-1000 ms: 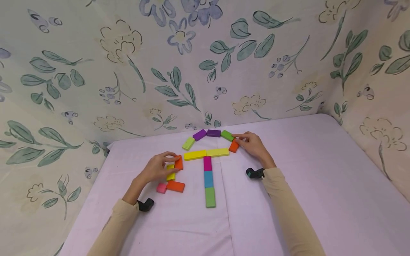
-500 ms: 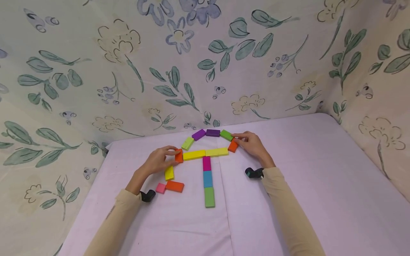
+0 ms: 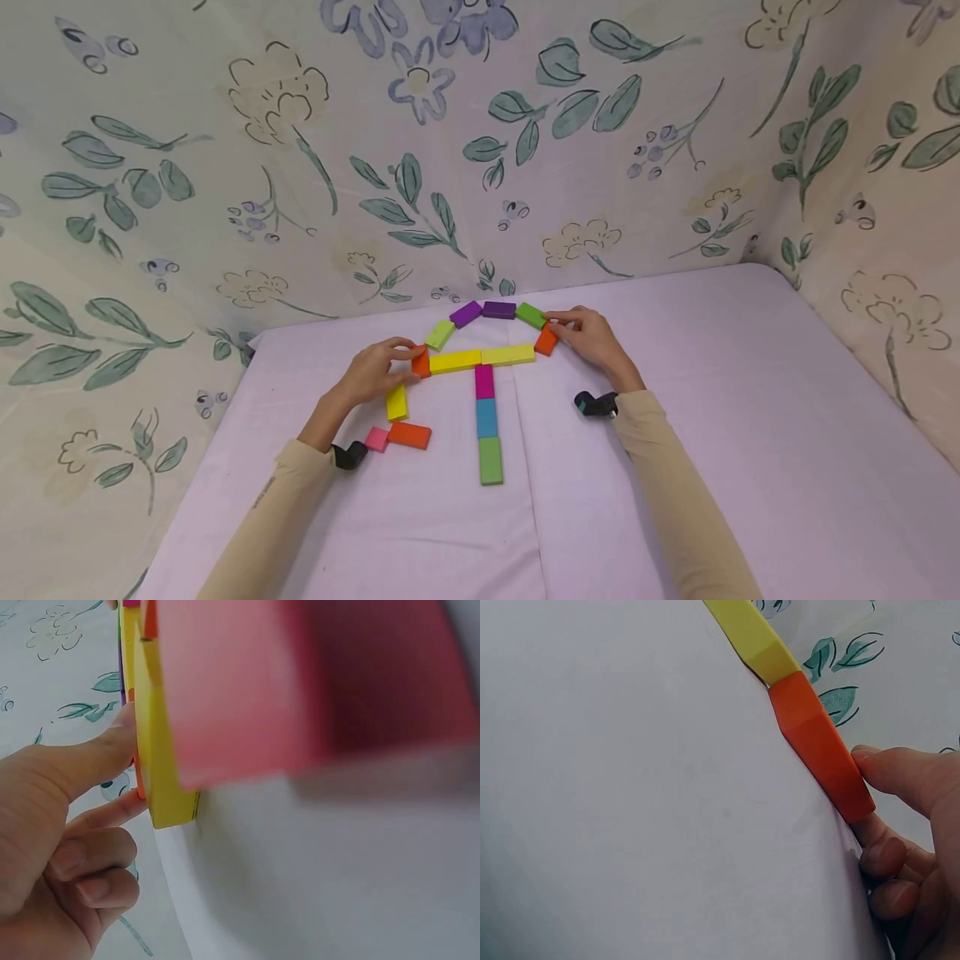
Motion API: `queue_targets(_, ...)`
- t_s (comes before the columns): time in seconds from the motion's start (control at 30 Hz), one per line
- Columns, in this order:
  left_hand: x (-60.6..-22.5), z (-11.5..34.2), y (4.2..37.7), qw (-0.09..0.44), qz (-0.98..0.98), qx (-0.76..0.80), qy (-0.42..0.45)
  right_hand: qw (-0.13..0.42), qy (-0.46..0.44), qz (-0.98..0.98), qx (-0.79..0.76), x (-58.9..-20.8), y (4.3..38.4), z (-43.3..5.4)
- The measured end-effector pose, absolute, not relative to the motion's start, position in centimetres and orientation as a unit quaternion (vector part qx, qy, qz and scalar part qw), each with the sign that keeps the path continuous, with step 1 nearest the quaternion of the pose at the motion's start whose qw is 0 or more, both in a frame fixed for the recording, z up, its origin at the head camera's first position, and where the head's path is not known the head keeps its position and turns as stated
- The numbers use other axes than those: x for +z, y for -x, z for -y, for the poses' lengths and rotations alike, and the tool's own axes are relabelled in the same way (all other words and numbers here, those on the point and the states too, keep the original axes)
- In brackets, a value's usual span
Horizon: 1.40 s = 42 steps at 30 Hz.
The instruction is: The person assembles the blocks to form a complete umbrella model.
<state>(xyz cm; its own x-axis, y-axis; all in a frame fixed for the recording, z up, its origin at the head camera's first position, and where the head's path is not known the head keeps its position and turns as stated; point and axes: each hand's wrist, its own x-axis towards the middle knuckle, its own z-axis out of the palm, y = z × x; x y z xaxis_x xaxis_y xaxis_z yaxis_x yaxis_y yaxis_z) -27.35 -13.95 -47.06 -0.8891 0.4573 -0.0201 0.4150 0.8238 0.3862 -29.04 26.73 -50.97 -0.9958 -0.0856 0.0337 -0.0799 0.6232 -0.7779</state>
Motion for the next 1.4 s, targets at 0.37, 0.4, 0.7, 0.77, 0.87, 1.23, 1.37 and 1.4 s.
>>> queue_targets(0.37,-47.54,13.64,27.09,0.042,-0.954,0.204,-0.214,0.0,0.051,-0.899,-0.434,-51.07,29.12,-26.8)
queue_targets(0.4,-47.56,13.6,27.05,0.041,-0.954,0.206,-0.213,0.0,0.051,-0.899,-0.435,-51.06,29.11,-26.8)
queue_targets(0.7,-47.6,13.27,26.76,0.031,-0.956,0.21,-0.203,-0.005,0.052,-0.897,-0.439,-50.93,29.02,-26.75)
queue_targets(0.77,-47.65,13.26,26.73,0.03,-0.957,0.21,-0.2,-0.008,0.054,-0.897,-0.44,-50.93,29.02,-26.73)
queue_targets(0.87,-47.75,13.27,26.71,0.03,-0.957,0.212,-0.197,-0.011,0.056,-0.896,-0.44,-50.92,29.0,-26.7)
queue_targets(1.23,-47.8,13.21,26.51,0.022,-0.955,0.224,-0.192,-0.011,0.054,-0.895,-0.443,-50.94,28.99,-26.66)
queue_targets(1.37,-47.73,13.15,26.45,0.027,-0.955,0.229,-0.186,-0.008,0.046,-0.895,-0.444,-50.93,28.92,-26.6)
queue_targets(1.4,-47.71,13.16,26.43,0.026,-0.955,0.229,-0.185,-0.007,0.045,-0.895,-0.444,-50.92,28.91,-26.57)
